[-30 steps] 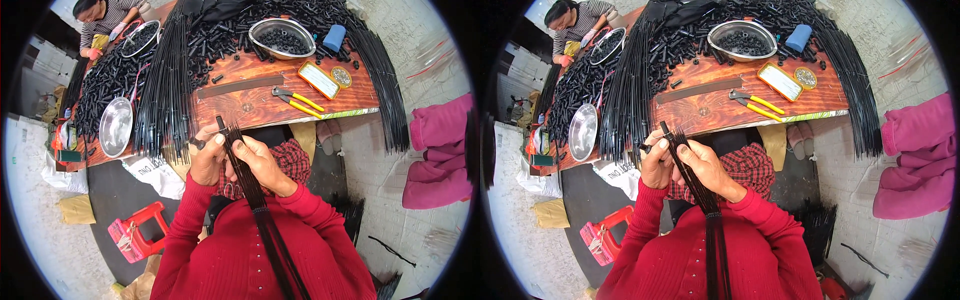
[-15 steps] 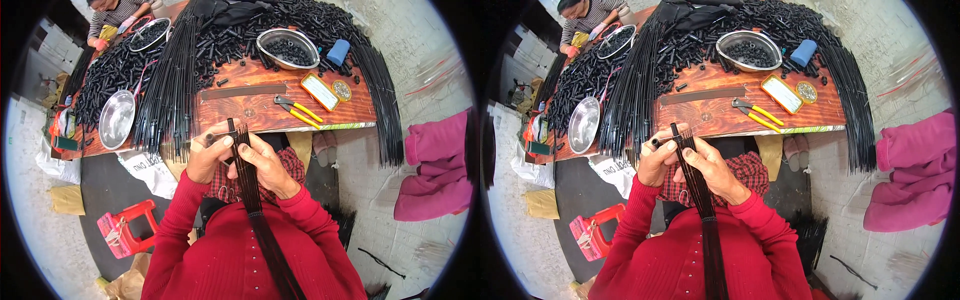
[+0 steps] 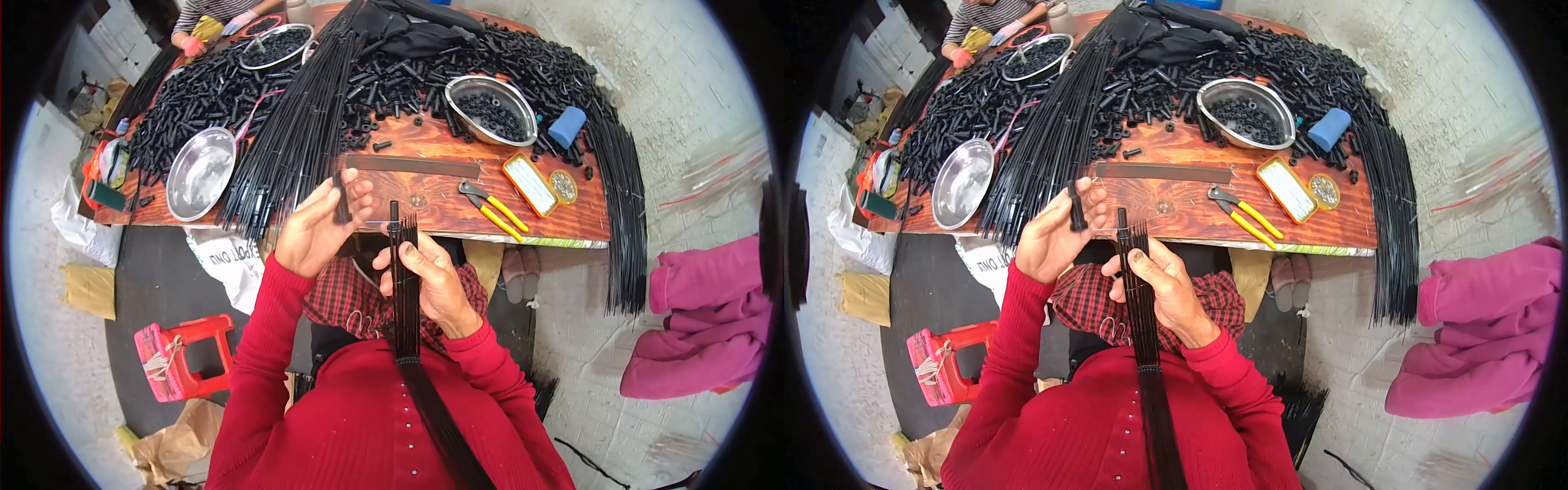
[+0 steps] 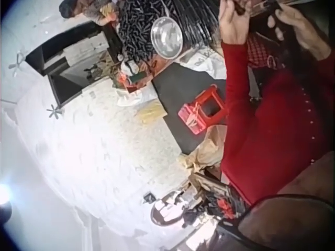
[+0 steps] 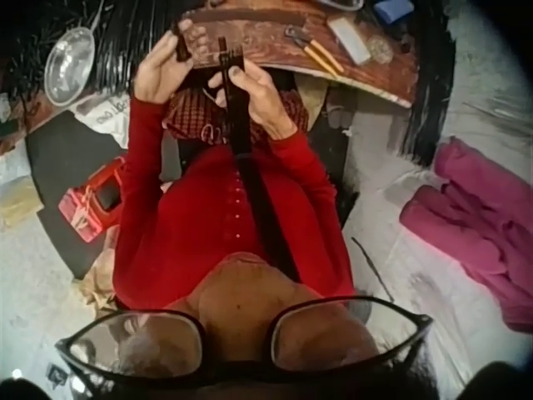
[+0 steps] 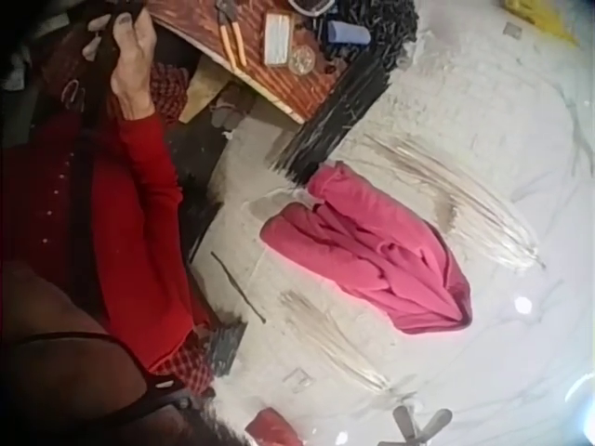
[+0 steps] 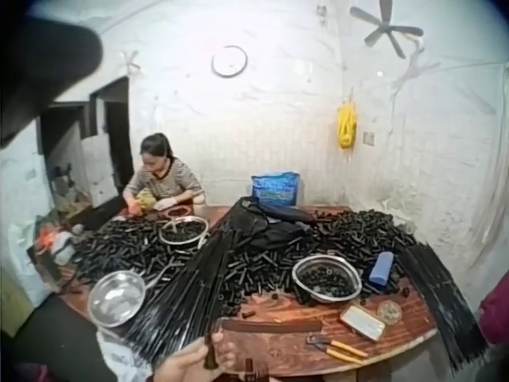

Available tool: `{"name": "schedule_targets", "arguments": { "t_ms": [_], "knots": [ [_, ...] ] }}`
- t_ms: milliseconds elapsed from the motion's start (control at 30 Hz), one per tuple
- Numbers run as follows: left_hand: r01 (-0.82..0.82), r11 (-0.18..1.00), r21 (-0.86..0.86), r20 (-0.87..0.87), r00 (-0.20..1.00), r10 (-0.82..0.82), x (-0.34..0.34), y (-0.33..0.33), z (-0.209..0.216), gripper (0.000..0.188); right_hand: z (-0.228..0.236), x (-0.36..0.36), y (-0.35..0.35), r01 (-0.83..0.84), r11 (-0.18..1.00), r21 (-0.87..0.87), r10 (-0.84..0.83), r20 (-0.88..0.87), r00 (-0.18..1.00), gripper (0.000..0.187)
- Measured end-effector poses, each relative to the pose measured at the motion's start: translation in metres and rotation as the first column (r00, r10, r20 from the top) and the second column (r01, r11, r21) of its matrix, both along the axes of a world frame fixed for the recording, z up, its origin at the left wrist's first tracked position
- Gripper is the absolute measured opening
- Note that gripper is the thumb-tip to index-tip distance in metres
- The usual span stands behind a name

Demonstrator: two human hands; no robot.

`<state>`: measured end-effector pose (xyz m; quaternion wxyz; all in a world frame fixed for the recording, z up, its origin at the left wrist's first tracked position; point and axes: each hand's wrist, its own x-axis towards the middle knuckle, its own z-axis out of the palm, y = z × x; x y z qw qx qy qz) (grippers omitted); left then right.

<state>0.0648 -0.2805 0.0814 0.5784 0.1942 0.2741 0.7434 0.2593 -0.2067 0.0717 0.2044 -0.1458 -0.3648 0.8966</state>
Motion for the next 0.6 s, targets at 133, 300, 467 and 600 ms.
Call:
{"name": "schedule_targets", "arguments": {
  "t_ms": [133, 300, 467, 600],
  "knots": [
    [0.045, 0.997, 0.063, -0.001, 0.999, -0.045, -0.005, 0.012, 0.015, 0.039, 0.002, -0.004, -0.004, -0.033, 0.999, 0.015, 0.033, 0.022, 0.999, 0.035],
    [0.119, 0.990, 0.079, -0.066, 0.991, -0.114, -0.001, 0.020, 0.028, 0.035, 0.002, -0.012, -0.007, -0.088, 0.996, 0.025, 0.088, 0.027, 0.996, 0.034],
    [0.153, 0.986, 0.072, -0.081, 0.986, -0.147, 0.005, 0.021, 0.032, 0.033, 0.003, -0.014, -0.007, -0.109, 0.994, 0.034, 0.108, 0.029, 0.994, 0.033],
    [0.145, 0.989, -0.012, -0.184, 0.972, -0.144, 0.005, 0.020, 0.029, 0.034, 0.002, -0.016, -0.005, -0.118, 0.992, 0.042, 0.116, 0.034, 0.993, 0.032]
  ]
}}
